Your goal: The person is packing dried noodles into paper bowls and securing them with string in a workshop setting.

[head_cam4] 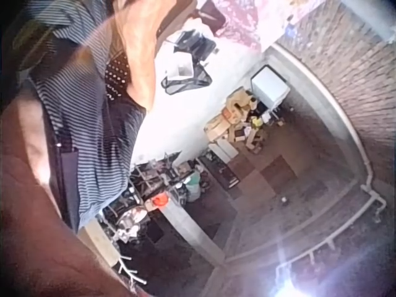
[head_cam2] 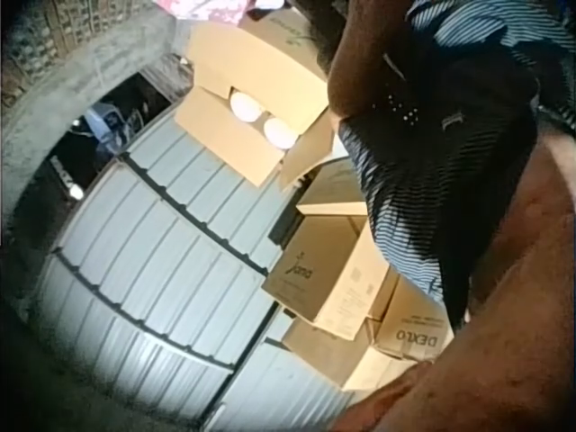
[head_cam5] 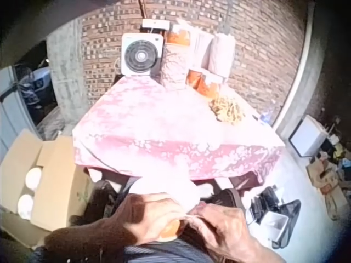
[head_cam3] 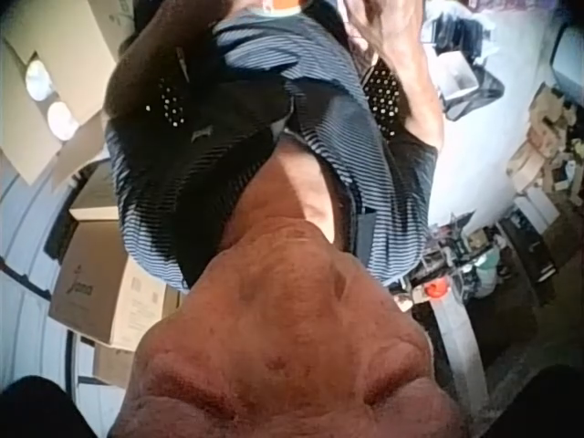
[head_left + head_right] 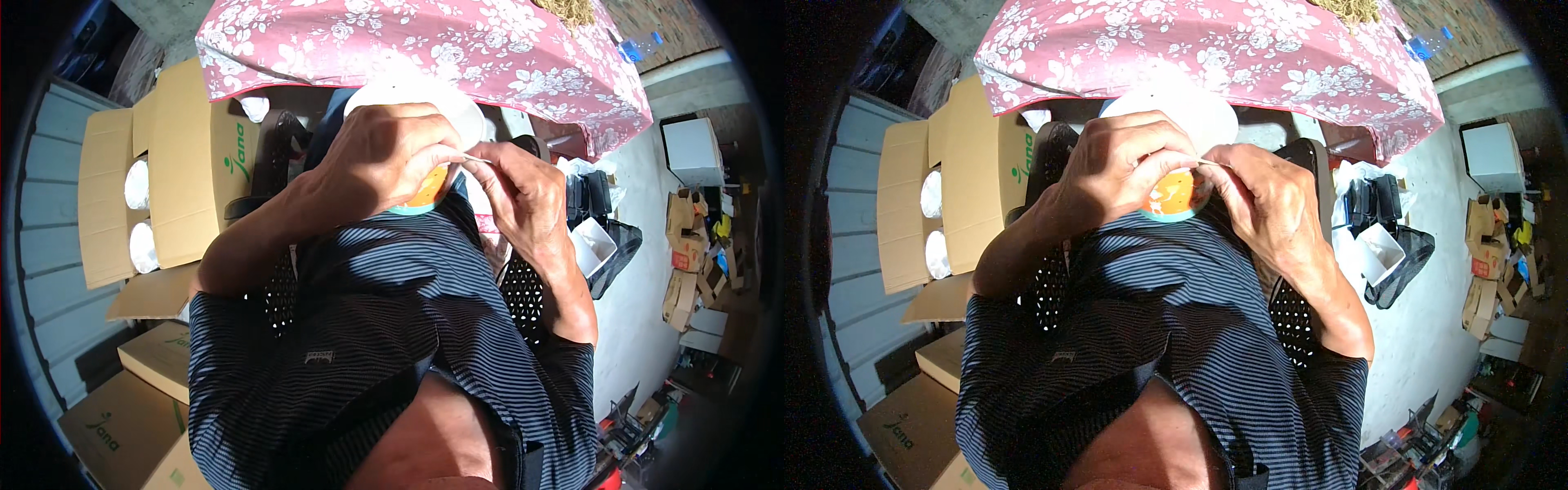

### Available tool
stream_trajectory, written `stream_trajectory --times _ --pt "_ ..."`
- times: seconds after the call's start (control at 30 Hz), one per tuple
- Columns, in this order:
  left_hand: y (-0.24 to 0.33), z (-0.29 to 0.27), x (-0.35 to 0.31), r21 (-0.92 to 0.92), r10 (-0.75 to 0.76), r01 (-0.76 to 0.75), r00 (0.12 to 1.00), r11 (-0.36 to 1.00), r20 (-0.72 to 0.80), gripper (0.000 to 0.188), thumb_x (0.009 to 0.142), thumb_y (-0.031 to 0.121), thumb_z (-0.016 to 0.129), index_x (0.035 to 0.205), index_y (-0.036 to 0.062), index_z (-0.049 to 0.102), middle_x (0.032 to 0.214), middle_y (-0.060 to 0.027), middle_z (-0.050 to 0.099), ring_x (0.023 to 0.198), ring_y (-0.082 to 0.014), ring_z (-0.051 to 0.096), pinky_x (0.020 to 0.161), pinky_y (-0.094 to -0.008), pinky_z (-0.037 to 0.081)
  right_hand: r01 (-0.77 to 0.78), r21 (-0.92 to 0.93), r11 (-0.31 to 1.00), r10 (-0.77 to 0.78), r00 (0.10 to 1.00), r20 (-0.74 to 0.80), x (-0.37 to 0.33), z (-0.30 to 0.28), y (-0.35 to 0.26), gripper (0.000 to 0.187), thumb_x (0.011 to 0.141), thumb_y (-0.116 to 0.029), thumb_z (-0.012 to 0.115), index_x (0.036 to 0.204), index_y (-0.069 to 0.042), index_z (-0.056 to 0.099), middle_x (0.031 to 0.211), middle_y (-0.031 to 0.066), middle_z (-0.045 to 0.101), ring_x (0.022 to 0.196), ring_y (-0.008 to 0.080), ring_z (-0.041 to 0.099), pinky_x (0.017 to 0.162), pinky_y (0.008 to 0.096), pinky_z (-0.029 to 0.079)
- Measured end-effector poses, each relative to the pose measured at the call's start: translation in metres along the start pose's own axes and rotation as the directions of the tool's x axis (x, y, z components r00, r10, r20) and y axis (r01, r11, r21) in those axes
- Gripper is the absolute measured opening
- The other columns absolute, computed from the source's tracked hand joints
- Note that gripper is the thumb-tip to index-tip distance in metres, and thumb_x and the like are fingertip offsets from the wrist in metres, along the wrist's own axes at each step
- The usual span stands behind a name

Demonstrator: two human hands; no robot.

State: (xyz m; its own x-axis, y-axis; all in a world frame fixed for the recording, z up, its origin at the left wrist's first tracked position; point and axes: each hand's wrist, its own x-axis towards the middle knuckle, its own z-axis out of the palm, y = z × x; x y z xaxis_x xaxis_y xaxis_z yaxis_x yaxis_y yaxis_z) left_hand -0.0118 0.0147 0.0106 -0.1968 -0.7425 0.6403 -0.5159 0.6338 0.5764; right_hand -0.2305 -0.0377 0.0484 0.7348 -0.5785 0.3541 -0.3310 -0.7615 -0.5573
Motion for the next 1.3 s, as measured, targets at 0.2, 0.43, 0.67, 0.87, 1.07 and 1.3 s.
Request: stream_trajectory --times 0.2,0.43,0.67,0.87,1.07,1.3 --pt "-0.001 0.002 0.001 -0.083 -0.113 0.117 0.993 0.99 0.044 0.015 0.093 0.01 0.067 0.088 -0.0026 0.071 0.085 -0.0148 0.072 0.079 -0.0314 0.07 0.07 -0.0383 0.054 0.033 0.037 0.999 -0.029 0.996 -0.085 -0.003 0.005 0.006 0.012 0.09 -0.002 0.077 0.101 0.002 0.075 0.083 0.015 0.074 0.072 0.0285 0.074 0.065 0.0348 0.057" --pt "-0.005 -0.001 -0.002 -0.081 -0.127 0.134 0.989 0.988 0.081 0.011 0.091 0.008 0.075 0.095 -0.0019 0.072 0.088 -0.0122 0.073 0.078 -0.0233 0.071 0.072 -0.0319 0.055 0.125 -0.169 0.978 -0.14 0.987 -0.082 -0.001 -0.004 0.018 0.009 0.089 -0.003 0.079 0.097 0.0 0.076 0.082 0.0133 0.073 0.069 0.0267 0.072 0.062 0.0353 0.055" --pt "-0.007 -0.027 -0.013 -0.045 -0.279 0.303 0.919 0.952 0.279 0.029 0.087 0.005 0.076 0.114 -0.003 0.067 0.095 -0.0156 0.075 0.091 -0.0229 0.075 0.084 -0.034 0.057 -0.09 -0.147 0.985 -0.024 0.771 -0.637 0.024 -0.096 0.08 0.019 0.1 -0.012 0.073 0.114 -0.001 0.079 0.096 0.0096 0.079 0.082 0.0121 0.071 0.068 0.0239 0.056" --pt "-0.009 -0.031 -0.015 -0.003 -0.378 0.387 0.902 0.922 0.207 0.022 0.091 0.008 0.074 0.112 -0.0004 0.072 0.098 -0.016 0.076 0.093 -0.0236 0.076 0.083 -0.0336 0.057 0.046 -0.315 0.948 -0.218 0.814 -0.539 0.018 -0.051 0.054 0.004 0.092 0.003 0.073 0.095 0.002 0.075 0.09 0.0124 0.074 0.078 0.0181 0.068 0.069 0.0305 0.055" --pt "-0.032 -0.034 -0.02 -0.131 -0.293 0.316 0.941 0.94 0.172 0.02 0.094 0.007 0.07 0.112 -0.0003 0.072 0.094 -0.0115 0.076 0.088 -0.019 0.074 0.082 -0.0332 0.056 0.104 -0.075 0.992 -0.122 0.943 -0.309 0.003 0.008 0.037 0.008 0.086 0.003 0.078 0.093 0.002 0.075 0.088 0.0108 0.07 0.08 0.0223 0.067 0.071 0.0333 0.053" --pt "-0.028 -0.031 -0.018 -0.115 -0.28 0.296 0.951 0.948 0.133 0.026 0.094 0.004 0.068 0.12 -0.0009 0.068 0.09 -0.0108 0.072 0.084 -0.0173 0.071 0.078 -0.0328 0.055 0.102 -0.013 0.995 -0.102 0.956 -0.275 0.004 0.029 0.022 0.008 0.085 0.002 0.078 0.091 0.001 0.074 0.086 0.0105 0.068 0.077 0.0204 0.067 0.067 0.0327 0.053"
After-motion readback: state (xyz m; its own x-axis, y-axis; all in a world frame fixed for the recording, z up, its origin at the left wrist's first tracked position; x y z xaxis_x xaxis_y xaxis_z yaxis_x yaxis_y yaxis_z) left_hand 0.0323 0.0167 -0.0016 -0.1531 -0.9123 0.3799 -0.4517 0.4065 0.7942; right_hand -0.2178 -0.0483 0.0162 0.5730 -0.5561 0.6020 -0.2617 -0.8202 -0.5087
